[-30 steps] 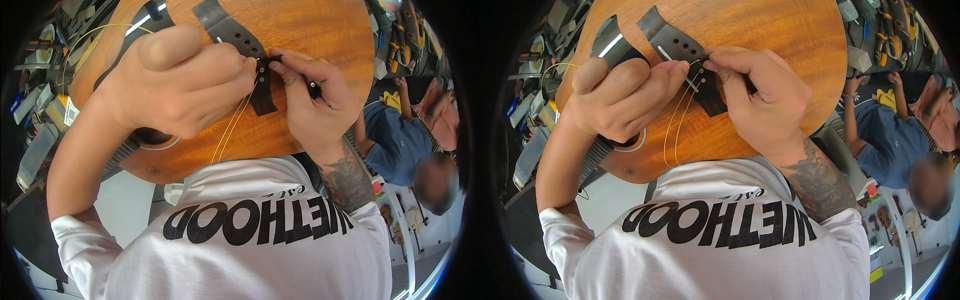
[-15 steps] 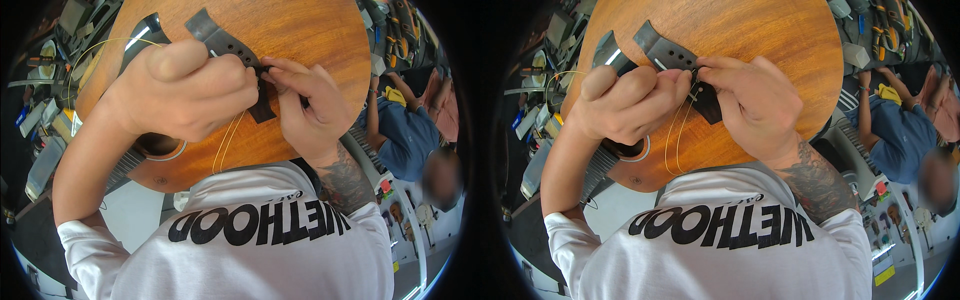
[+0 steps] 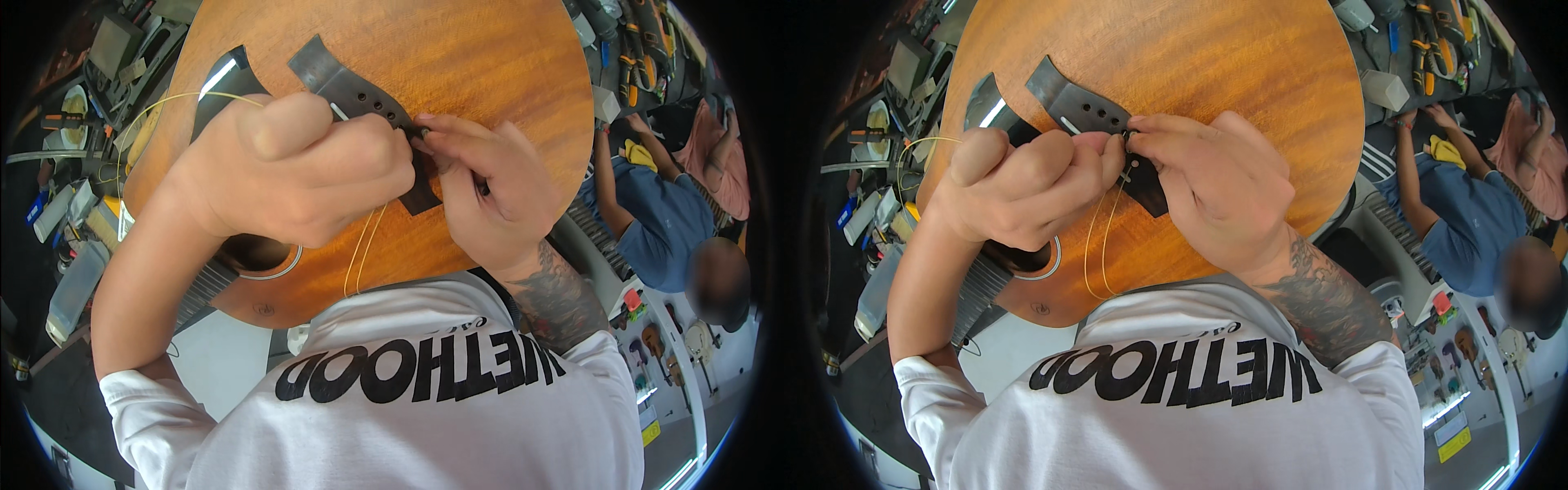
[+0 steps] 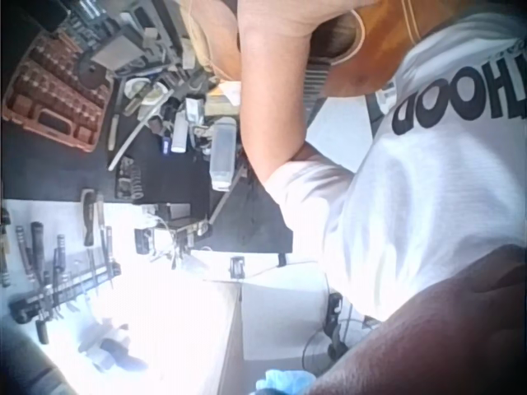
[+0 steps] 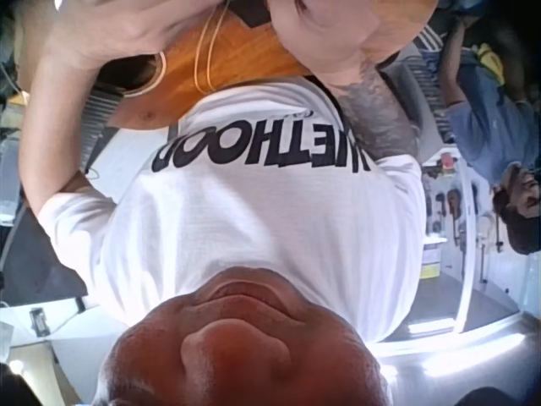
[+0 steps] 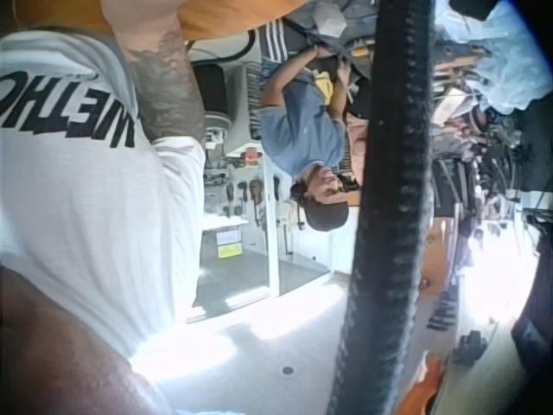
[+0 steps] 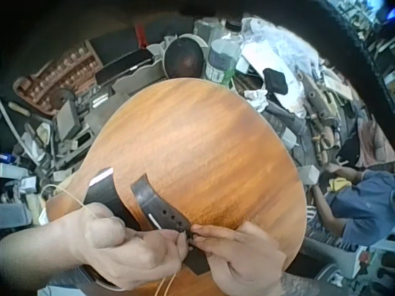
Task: The person strings an acoustic guitar by hand, threading strings through the bridge, tying knots, and winding them onto the tuning pegs. They handle each string individually, adjusting tension and trimming excess length as needed.
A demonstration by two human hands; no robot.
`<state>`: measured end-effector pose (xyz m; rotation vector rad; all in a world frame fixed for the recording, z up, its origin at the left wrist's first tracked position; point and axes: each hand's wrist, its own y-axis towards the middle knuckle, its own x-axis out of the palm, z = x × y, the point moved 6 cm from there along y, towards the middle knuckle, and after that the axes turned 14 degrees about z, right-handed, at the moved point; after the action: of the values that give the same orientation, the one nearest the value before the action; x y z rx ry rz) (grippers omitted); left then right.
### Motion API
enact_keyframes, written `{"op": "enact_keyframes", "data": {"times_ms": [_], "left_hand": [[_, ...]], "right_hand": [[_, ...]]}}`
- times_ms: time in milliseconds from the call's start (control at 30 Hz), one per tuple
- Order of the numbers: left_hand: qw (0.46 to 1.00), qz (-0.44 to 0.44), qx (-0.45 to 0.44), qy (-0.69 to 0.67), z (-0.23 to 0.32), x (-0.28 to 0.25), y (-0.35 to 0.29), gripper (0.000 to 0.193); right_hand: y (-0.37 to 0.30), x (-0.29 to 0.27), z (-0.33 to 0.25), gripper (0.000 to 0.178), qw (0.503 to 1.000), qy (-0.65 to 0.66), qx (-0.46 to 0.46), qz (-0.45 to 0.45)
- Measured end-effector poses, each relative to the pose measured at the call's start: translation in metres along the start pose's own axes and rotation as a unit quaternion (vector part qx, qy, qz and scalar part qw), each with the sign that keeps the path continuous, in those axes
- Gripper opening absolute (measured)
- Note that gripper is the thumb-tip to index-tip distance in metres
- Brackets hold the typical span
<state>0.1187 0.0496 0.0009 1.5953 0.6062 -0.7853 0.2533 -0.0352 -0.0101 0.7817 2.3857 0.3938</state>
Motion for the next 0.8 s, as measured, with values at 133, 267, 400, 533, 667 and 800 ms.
{"op": "enact_keyframes", "data": {"times_ms": [133, 267, 400, 533, 667, 800], "left_hand": [[1.0, 0.014, -0.012, 0.005, -0.001, -0.002, -0.002, 0.033], [0.997, 0.042, 0.045, 0.053, 0.002, -0.002, -0.004, 0.033], [0.993, 0.081, 0.05, 0.064, 0.005, -0.004, -0.01, 0.034], [0.991, 0.11, 0.039, 0.071, 0.008, -0.009, -0.017, 0.035], [0.986, 0.146, 0.032, 0.071, 0.008, -0.01, -0.019, 0.032], [0.982, 0.171, 0.071, 0.044, 0.002, -0.009, -0.013, 0.028]], "right_hand": [[-0.001, 0.002, -0.003, 0.028, 1.0, -0.012, -0.026, -0.003], [-0.001, 0.005, -0.008, 0.029, 0.994, -0.042, -0.097, -0.009], [-0.001, 0.007, -0.015, 0.03, 0.99, -0.069, -0.125, -0.023], [-0.002, 0.008, -0.017, 0.031, 0.987, -0.085, -0.135, -0.037], [-0.003, 0.008, -0.019, 0.03, 0.985, -0.106, -0.13, -0.043], [-0.001, 0.011, -0.021, 0.03, 0.983, -0.113, -0.134, -0.046]]}}
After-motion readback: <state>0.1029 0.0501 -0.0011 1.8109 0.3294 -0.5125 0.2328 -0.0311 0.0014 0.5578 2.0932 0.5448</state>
